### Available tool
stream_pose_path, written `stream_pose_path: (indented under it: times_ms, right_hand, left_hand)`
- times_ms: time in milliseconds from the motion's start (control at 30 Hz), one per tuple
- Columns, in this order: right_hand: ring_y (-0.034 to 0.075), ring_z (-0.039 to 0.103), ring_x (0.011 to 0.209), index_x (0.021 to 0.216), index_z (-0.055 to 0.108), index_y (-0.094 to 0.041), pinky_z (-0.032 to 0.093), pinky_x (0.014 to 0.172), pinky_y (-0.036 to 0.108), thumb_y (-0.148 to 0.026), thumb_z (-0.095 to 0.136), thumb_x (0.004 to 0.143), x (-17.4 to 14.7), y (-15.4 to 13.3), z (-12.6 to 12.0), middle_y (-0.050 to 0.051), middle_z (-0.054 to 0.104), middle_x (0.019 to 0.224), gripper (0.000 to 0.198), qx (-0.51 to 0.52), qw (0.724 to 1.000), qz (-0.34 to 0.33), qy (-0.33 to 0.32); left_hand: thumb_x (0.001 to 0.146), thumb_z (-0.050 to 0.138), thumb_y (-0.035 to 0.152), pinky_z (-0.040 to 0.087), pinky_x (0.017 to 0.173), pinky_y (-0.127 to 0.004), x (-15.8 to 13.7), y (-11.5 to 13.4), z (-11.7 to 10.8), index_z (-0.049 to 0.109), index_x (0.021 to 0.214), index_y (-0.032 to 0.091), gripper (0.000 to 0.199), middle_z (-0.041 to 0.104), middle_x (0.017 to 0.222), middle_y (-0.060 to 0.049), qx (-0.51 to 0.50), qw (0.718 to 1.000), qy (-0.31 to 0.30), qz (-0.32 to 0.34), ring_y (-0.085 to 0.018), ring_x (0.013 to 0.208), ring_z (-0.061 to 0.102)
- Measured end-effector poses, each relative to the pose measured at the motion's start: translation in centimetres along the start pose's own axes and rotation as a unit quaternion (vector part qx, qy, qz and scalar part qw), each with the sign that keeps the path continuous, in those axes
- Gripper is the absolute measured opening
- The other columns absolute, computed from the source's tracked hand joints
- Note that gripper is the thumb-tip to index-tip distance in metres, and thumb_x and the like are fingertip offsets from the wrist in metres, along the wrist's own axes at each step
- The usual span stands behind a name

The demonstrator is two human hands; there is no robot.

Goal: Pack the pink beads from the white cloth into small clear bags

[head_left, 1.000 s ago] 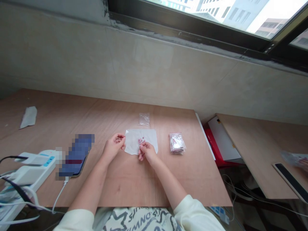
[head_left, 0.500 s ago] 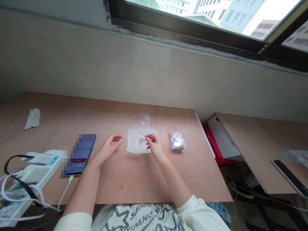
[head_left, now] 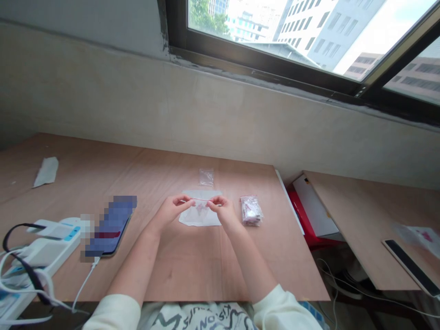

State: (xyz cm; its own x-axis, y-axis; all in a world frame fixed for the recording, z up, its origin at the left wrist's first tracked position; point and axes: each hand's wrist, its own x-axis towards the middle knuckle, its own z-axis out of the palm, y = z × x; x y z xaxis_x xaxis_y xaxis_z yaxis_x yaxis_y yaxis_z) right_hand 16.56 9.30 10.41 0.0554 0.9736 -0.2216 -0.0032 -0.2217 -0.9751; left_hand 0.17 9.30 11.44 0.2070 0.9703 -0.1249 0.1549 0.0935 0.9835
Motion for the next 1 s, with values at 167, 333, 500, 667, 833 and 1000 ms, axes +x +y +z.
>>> stream_pose_path:
  times_ms: [167,333,500,667,833,1000]
  right_hand:
    - [0.011,0.050,0.054,0.055,0.054,-0.016,0.037,0.057,0.024,-0.027,0.061,0.055,-0.7,-0.1,0.3,0.000,0.057,0.054,0.013,-0.008,1.000,-0.007,0.004]
    - [0.013,0.053,0.059,0.062,0.055,-0.016,0.039,0.059,0.025,-0.036,0.062,0.056,-0.8,-0.4,0.5,0.001,0.060,0.061,0.022,0.037,0.998,0.009,-0.052]
    - [0.010,0.049,0.051,0.057,0.051,-0.016,0.037,0.054,0.023,-0.032,0.063,0.052,0.0,-0.5,0.9,-0.001,0.056,0.054,0.020,0.053,0.998,0.007,-0.046]
    - [0.009,0.046,0.049,0.055,0.050,-0.016,0.036,0.054,0.022,-0.028,0.061,0.054,0.3,-0.5,1.3,-0.004,0.050,0.050,0.017,0.041,0.999,-0.012,-0.020]
    - [0.011,0.051,0.058,0.059,0.054,-0.016,0.038,0.060,0.024,-0.034,0.062,0.055,0.0,0.0,1.3,0.000,0.057,0.058,0.020,0.054,0.996,0.011,-0.064]
    - [0.011,0.050,0.053,0.050,0.048,-0.016,0.038,0.058,0.025,-0.033,0.064,0.052,-0.1,0.8,1.6,0.000,0.056,0.051,0.023,0.082,0.995,0.033,-0.037]
  left_hand:
    - [0.061,0.057,0.032,0.042,0.062,-0.025,-0.6,0.2,0.3,0.056,0.061,0.017,0.015,0.062,0.064,0.000,-0.032,0.999,0.029,-0.005,-0.016,0.066,0.057]
    - [0.063,0.054,0.032,0.043,0.060,-0.025,-0.5,0.4,0.5,0.053,0.063,0.018,0.014,0.061,0.066,0.000,-0.034,0.999,0.038,0.004,-0.016,0.066,0.056]
    - [0.067,0.049,0.032,0.040,0.056,-0.021,0.2,0.6,0.6,0.050,0.059,0.017,0.017,0.054,0.058,0.003,-0.020,0.999,-0.005,0.027,-0.012,0.060,0.052]
    - [0.069,0.049,0.037,0.037,0.051,-0.020,1.0,0.0,0.8,0.052,0.064,0.016,0.022,0.054,0.059,0.002,-0.012,0.999,-0.049,0.006,-0.011,0.055,0.050]
    - [0.068,0.050,0.039,0.038,0.052,-0.021,0.9,-0.5,1.3,0.055,0.065,0.015,0.025,0.056,0.061,0.000,0.008,0.999,-0.045,0.014,-0.012,0.057,0.052]
    - [0.069,0.048,0.040,0.038,0.054,-0.021,0.6,-0.6,2.0,0.056,0.066,0.016,0.025,0.058,0.064,0.000,0.019,0.998,-0.068,-0.002,-0.012,0.059,0.052]
